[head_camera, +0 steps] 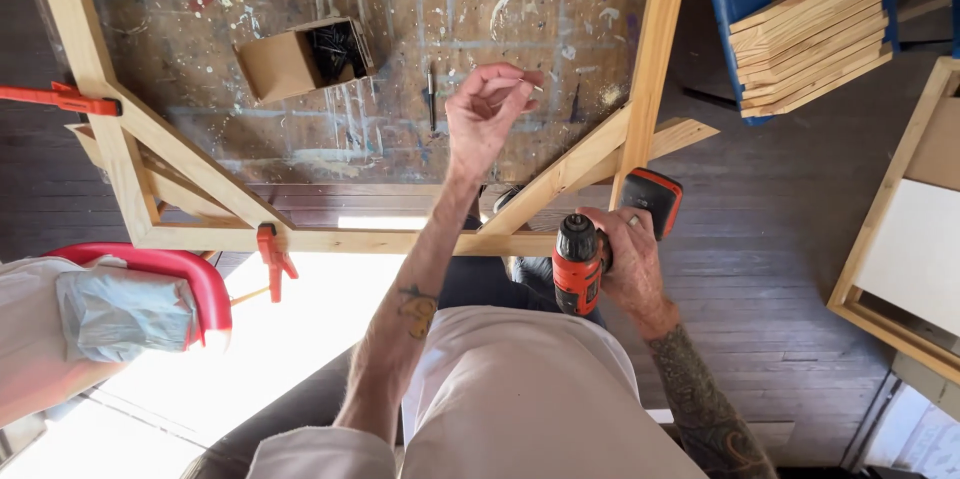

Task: Assembling a wooden frame using spring clamps and a power drill

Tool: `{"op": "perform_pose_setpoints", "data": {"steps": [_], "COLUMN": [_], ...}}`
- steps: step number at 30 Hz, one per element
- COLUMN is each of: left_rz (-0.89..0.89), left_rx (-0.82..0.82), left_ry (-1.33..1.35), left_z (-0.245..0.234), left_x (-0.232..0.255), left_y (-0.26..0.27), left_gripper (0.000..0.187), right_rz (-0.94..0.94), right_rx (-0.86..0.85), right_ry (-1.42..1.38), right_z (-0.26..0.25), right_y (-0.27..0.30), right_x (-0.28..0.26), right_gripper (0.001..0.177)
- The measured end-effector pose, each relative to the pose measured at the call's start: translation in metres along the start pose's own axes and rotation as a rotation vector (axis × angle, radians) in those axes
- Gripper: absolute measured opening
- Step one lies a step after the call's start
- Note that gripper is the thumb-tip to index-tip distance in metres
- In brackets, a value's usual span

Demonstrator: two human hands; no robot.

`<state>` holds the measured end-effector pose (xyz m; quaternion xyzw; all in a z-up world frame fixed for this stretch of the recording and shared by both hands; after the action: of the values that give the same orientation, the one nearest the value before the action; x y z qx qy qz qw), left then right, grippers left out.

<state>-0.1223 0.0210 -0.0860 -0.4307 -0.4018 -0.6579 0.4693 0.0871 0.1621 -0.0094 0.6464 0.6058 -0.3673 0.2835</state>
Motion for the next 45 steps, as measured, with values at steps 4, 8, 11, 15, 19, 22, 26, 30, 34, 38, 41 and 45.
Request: {"op": "perform_pose_setpoints", "data": {"steps": [4, 8, 11, 15, 19, 22, 26, 30, 34, 38, 41, 45], "left_rz": [0.043, 0.146, 0.015, -0.115, -0.135, -0.129, -0.140, -0.141, -0.148, -0.133, -0.119, -0.087], "left_rx": [-0.053, -0.288, -0.397, -0.382, -0.332, -0.321, -0.312, -0.308, -0.305, -0.303, -0.310, -0.334], "left_ry": [0.176, 0.185, 0.214, 0.221, 0.152, 0.110, 0.125, 0.128, 0.133, 0.124, 0.104, 0.086], "left_z": [0.026, 0.050, 0.063, 0.079, 0.086, 0.090, 0.096, 0.099, 0.097, 0.098, 0.097, 0.096], "left_x": [0.075, 0.149, 0.165, 0.190, 0.198, 0.202, 0.199, 0.196, 0.196, 0.197, 0.196, 0.196], "left_y": [0.017, 0.047, 0.073, 0.103, 0.118, 0.123, 0.130, 0.133, 0.136, 0.137, 0.138, 0.137], "left_gripper": [0.012, 0.014, 0.031, 0.023, 0.023, 0.023, 0.023, 0.021, 0.020, 0.020, 0.019, 0.019], "right_rz": [-0.056, -0.076, -0.156, -0.226, -0.292, -0.321, -0.335, -0.332, -0.350, -0.349, -0.345, -0.339], "right_rx": [0.004, 0.050, 0.081, 0.110, 0.111, 0.124, 0.139, 0.138, 0.140, 0.130, 0.131, 0.118], "right_ry": [-0.004, -0.056, -0.058, -0.061, -0.019, -0.041, -0.062, -0.058, -0.043, -0.040, -0.047, -0.055], "right_z": [-0.001, -0.013, -0.016, -0.026, -0.033, -0.039, -0.048, -0.052, -0.052, -0.054, -0.053, -0.054], "right_y": [0.007, -0.009, -0.008, -0.009, 0.002, 0.004, 0.007, 0.011, 0.013, 0.014, 0.014, 0.015], "right_x": [0.013, -0.020, -0.020, -0.031, -0.030, -0.034, -0.044, -0.043, -0.044, -0.044, -0.043, -0.039], "right_gripper": [0.050, 0.054, 0.050, 0.046, 0.046, 0.044, 0.040, 0.040, 0.040, 0.044, 0.045, 0.047]}}
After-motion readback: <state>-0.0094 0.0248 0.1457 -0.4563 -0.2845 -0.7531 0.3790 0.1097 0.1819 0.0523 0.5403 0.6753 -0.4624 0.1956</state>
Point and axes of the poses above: each hand's wrist, its own y-axis away from the middle knuckle, its own z-axis out of the palm, x = y × z, the point moved 5 cm from there along -y, towards the middle knuckle, and after that the axes turned 4 degrees about -y, right-handed, at the moved point
